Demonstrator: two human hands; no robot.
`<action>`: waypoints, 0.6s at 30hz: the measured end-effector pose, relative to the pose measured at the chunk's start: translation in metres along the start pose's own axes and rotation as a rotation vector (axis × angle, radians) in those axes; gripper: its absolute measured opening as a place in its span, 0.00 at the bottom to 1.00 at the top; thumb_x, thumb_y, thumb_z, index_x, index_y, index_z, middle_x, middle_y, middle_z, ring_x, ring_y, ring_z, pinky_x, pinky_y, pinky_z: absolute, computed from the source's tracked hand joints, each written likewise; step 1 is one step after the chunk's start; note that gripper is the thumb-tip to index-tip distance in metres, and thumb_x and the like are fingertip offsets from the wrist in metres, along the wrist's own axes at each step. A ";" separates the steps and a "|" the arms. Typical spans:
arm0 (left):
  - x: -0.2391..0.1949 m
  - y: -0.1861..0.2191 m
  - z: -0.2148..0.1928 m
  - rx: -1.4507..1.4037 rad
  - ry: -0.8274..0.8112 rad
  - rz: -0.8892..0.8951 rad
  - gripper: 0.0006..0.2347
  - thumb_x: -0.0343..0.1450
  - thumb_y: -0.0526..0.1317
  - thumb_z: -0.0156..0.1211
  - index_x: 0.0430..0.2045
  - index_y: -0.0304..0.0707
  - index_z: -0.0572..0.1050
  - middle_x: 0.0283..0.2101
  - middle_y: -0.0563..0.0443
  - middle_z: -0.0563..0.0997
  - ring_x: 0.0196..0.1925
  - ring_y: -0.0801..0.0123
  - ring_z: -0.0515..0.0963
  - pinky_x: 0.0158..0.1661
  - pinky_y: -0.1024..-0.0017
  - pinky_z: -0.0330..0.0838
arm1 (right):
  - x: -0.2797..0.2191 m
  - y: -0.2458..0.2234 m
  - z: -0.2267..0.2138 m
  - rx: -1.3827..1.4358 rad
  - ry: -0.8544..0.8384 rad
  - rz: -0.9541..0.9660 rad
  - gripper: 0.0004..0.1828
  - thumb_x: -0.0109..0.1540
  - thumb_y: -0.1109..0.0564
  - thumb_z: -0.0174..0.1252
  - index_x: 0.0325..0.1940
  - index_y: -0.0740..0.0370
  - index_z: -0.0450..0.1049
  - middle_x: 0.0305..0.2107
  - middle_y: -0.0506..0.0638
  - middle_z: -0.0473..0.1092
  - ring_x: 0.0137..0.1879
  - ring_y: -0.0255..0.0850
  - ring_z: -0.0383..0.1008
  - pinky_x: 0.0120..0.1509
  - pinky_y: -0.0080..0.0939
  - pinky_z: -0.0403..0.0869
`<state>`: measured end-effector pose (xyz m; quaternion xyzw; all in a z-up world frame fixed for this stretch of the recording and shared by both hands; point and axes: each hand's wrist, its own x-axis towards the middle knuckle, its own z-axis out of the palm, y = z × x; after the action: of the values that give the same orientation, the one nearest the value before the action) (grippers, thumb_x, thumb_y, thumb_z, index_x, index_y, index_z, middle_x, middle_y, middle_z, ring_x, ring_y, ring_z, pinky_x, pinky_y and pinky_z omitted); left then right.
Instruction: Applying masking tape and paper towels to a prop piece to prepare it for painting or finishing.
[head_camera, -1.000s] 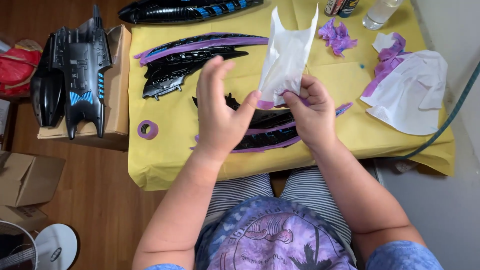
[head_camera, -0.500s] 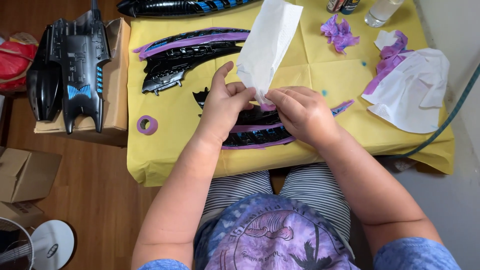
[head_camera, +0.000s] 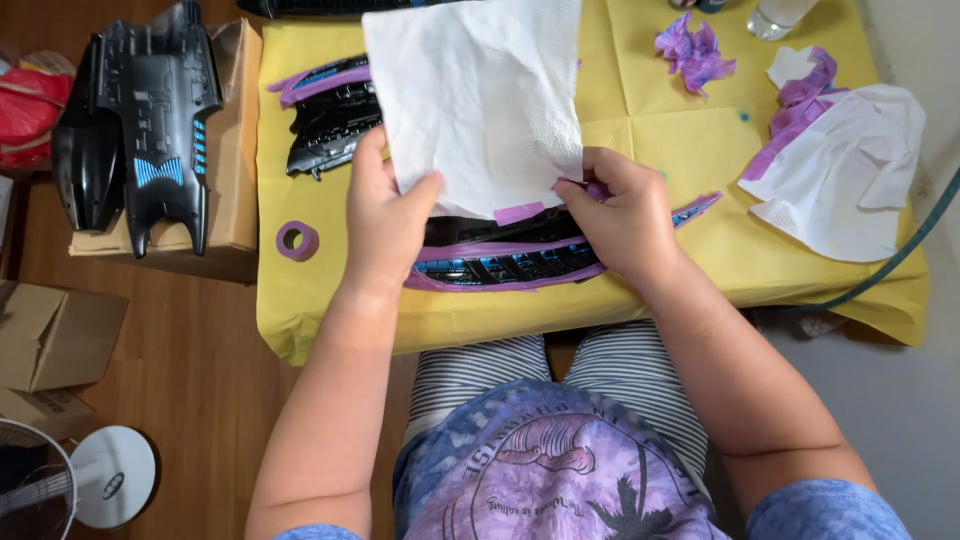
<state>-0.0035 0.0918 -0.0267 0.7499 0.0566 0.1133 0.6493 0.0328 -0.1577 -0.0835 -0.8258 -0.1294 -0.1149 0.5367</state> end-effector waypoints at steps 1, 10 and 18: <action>-0.002 -0.006 -0.006 0.000 0.003 -0.009 0.24 0.70 0.29 0.59 0.62 0.33 0.62 0.48 0.34 0.81 0.50 0.52 0.84 0.50 0.58 0.81 | -0.001 -0.004 0.001 0.000 -0.007 0.006 0.11 0.60 0.65 0.68 0.46 0.60 0.80 0.31 0.50 0.78 0.39 0.39 0.79 0.46 0.42 0.78; -0.022 -0.040 -0.033 0.166 0.028 0.037 0.27 0.71 0.27 0.62 0.62 0.40 0.55 0.46 0.37 0.83 0.43 0.61 0.85 0.44 0.64 0.78 | -0.003 -0.026 -0.009 -0.034 -0.254 0.206 0.17 0.58 0.63 0.68 0.51 0.57 0.78 0.28 0.45 0.74 0.33 0.33 0.68 0.42 0.33 0.68; -0.007 -0.062 -0.027 0.355 0.027 0.259 0.13 0.70 0.31 0.69 0.33 0.41 0.65 0.34 0.50 0.74 0.26 0.66 0.69 0.26 0.72 0.65 | -0.012 -0.028 -0.027 -0.127 -0.283 0.211 0.22 0.57 0.66 0.65 0.56 0.57 0.76 0.31 0.44 0.78 0.41 0.34 0.69 0.53 0.34 0.68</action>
<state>-0.0131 0.1258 -0.0845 0.8519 -0.0127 0.1941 0.4862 0.0109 -0.1723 -0.0532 -0.8749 -0.1091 0.0514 0.4690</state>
